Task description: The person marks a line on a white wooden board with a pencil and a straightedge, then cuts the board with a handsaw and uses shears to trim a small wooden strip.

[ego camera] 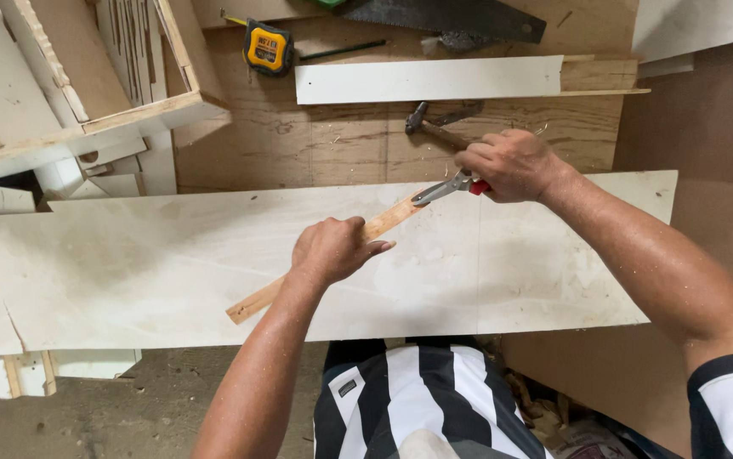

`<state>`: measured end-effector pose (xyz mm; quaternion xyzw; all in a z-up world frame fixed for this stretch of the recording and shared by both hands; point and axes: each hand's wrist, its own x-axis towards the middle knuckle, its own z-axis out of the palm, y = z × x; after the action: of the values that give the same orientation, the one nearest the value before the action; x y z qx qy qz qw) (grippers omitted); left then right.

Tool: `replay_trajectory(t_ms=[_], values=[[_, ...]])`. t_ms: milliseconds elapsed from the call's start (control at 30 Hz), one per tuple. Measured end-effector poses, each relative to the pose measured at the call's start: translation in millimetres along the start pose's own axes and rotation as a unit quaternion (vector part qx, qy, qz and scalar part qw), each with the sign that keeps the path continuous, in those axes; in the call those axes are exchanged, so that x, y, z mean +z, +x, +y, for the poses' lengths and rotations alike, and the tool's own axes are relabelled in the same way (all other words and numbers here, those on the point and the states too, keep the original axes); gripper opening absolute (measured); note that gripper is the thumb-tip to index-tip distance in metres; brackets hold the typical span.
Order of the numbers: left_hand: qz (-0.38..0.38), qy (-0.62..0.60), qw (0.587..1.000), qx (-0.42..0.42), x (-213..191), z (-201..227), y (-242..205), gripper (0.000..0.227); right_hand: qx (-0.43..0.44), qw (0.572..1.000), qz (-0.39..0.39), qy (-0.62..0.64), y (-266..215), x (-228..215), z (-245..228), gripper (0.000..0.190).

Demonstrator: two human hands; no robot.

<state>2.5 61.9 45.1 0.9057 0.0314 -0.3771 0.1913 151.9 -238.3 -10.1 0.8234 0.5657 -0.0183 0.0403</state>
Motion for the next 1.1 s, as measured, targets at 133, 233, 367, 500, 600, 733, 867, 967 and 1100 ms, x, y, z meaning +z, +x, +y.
replay_trajectory(t_ms=[133, 233, 367, 500, 600, 733, 867, 967, 1100], values=[[0.007, 0.025, 1.000, 0.004, 2.4, -7.8, 6.8, 0.049, 0.022, 0.998, -0.014, 0.066, -0.9, -1.4, -6.9, 0.019], [0.030, 0.008, 0.999, 0.021, 8.5, -17.0, 8.6, 0.041, 0.050, 0.990, 0.000, 0.132, -4.7, -1.5, -14.8, 0.027], [0.018, -0.014, 0.999, 0.029, 11.3, -22.5, 9.6, 0.039, 0.088, 0.970, -0.036, 0.222, -9.6, 2.0, -21.9, 0.024], [-0.002, -0.035, 0.999, 0.033, 10.6, -23.0, 10.7, 0.044, 0.105, 0.955, -0.059, 0.271, -13.6, 9.3, -28.7, 0.025], [-0.008, -0.054, 0.998, 0.038, 12.4, -24.4, 11.5, 0.042, 0.120, 0.943, -0.063, 0.305, -20.0, 13.3, -33.8, 0.026], [-0.021, -0.069, 0.996, 0.047, 15.1, -27.1, 15.4, 0.041, 0.134, 0.934, -0.056, 0.327, -22.9, 18.9, -37.6, 0.026], [-0.022, -0.064, 0.996, 0.061, 14.8, -30.1, 19.3, 0.045, 0.153, 0.917, -0.100, 0.353, -24.3, 23.7, -40.3, 0.029], [-0.056, -0.059, 0.996, 0.044, 15.1, -30.0, 23.1, 0.046, 0.162, 0.905, -0.111, 0.378, -24.4, 25.9, -41.6, 0.030], [-0.050, -0.088, 0.994, 0.047, 18.2, -32.0, 23.4, 0.046, 0.165, 0.899, -0.097, 0.395, -25.6, 24.5, -46.0, 0.030]])
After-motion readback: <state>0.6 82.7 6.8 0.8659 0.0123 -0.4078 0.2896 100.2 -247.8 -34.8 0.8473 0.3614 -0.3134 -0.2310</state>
